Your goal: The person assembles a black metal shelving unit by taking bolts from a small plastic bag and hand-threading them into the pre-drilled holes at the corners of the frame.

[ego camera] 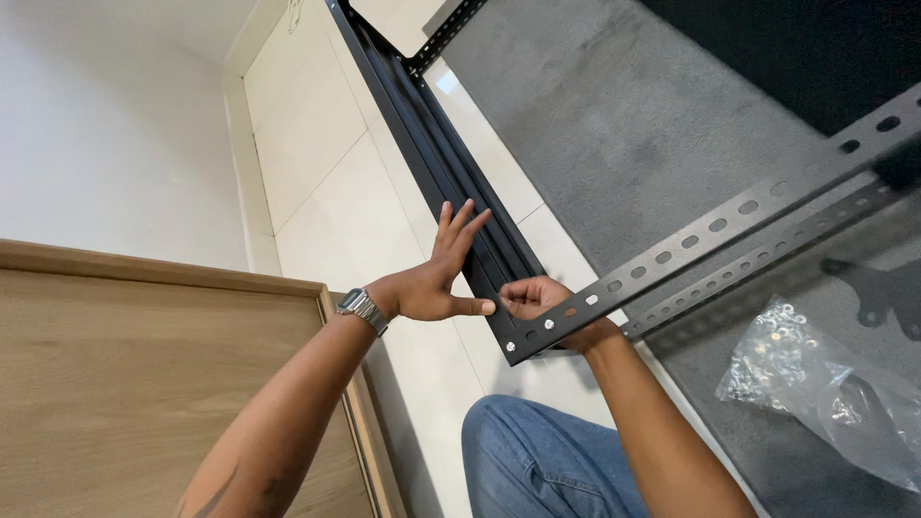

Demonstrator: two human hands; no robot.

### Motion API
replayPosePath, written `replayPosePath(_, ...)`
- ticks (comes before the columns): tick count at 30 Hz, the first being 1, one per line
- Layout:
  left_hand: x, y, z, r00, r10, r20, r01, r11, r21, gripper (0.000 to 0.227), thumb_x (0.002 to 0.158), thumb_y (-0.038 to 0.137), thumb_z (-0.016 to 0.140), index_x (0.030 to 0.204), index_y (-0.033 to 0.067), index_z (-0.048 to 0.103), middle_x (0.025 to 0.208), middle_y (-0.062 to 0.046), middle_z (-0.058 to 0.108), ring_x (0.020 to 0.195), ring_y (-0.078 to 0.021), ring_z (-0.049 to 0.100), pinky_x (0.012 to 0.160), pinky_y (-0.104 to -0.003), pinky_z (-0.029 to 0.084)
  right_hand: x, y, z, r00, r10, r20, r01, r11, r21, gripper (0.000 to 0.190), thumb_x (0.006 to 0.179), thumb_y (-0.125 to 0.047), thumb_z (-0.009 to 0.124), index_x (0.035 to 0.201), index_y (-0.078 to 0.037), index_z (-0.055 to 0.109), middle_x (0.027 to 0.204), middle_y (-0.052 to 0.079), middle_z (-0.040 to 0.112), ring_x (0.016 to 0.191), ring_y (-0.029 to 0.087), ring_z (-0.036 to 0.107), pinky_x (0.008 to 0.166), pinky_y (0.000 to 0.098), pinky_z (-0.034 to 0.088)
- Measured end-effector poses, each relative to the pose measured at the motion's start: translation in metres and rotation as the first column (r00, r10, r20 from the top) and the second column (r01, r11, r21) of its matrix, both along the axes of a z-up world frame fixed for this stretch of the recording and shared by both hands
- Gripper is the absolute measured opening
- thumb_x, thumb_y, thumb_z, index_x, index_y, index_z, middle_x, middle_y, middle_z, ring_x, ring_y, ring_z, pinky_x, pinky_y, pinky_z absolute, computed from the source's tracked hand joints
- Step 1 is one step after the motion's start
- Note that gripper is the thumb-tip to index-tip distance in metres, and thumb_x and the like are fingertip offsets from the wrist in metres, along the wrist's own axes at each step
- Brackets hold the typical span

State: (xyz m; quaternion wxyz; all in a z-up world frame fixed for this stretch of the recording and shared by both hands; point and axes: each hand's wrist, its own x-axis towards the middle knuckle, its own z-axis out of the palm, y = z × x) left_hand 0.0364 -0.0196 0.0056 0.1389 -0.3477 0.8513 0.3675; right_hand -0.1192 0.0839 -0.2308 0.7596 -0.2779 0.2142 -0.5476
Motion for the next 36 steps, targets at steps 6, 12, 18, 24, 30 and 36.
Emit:
replayPosePath(6,0.002,-0.002,-0.001,1.0,-0.004,-0.013,0.004,1.0,0.006,0.141,0.096,0.057,0.096,0.192,0.0233,-0.001,0.195,-0.021,-0.026,0.168,-0.0534,-0.044,0.139,-0.078,-0.009,0.006,-0.001,-0.013,0.997,0.002,0.079,-0.003,1.0,0.01,0.012,0.114,-0.003,0.072,0.116,0.005,0.08,0.086,0.014,0.084,0.067,0.012,0.078,0.061,0.0221,0.06)
replayPosePath(12,0.004,-0.001,-0.004,0.999,0.006,-0.054,-0.005,1.0,0.009,0.141,0.096,0.056,0.097,0.192,0.0245,-0.001,0.196,-0.02,-0.025,0.169,-0.0527,-0.044,0.139,-0.078,-0.008,-0.005,0.003,0.002,0.999,0.021,0.027,-0.02,0.999,-0.045,0.018,0.106,0.007,0.076,0.123,0.005,0.082,0.096,0.009,0.086,0.075,0.012,0.078,0.068,0.024,0.061)
replayPosePath(18,0.005,-0.002,-0.006,0.998,0.014,-0.057,-0.013,1.0,0.008,0.143,0.094,0.057,0.098,0.192,0.0229,-0.001,0.196,-0.021,-0.025,0.169,-0.0531,-0.043,0.14,-0.078,-0.009,-0.014,0.006,0.014,1.0,0.008,0.006,-0.008,0.995,-0.095,0.038,0.103,0.003,0.083,0.138,-0.005,0.073,0.107,0.003,0.083,0.089,0.012,0.081,0.08,0.0264,0.064)
replayPosePath(24,0.008,-0.004,-0.01,0.998,0.015,-0.062,-0.014,1.0,0.006,0.143,0.094,0.055,0.098,0.192,0.0239,-0.002,0.196,-0.021,-0.025,0.169,-0.052,-0.044,0.139,-0.078,-0.01,0.01,-0.012,-0.056,0.991,-0.036,-0.126,0.032,0.999,-0.033,0.023,0.119,-0.015,0.071,0.128,0.002,0.085,0.099,0.009,0.086,0.08,0.007,0.071,0.071,0.0214,0.058)
replayPosePath(30,0.007,-0.003,-0.009,0.998,0.01,-0.063,-0.009,1.0,0.006,0.142,0.096,0.055,0.097,0.192,0.0227,-0.002,0.196,-0.021,-0.026,0.169,-0.0524,-0.044,0.14,-0.077,-0.01,0.001,0.005,-0.003,0.999,-0.029,-0.023,0.029,1.0,-0.001,0.02,0.113,-0.007,0.073,0.132,-0.001,0.076,0.095,0.012,0.084,0.076,0.014,0.078,0.07,0.0244,0.061)
replayPosePath(36,0.008,-0.001,-0.008,0.997,0.024,-0.068,-0.023,1.0,0.008,0.142,0.096,0.056,0.097,0.192,0.024,-0.003,0.196,-0.019,-0.026,0.17,-0.0505,-0.044,0.14,-0.076,-0.01,0.006,-0.003,-0.029,1.0,-0.013,-0.004,0.014,0.994,0.112,0.024,0.12,-0.015,0.068,0.121,0.004,0.082,0.089,0.017,0.087,0.071,0.014,0.079,0.065,0.0238,0.061)
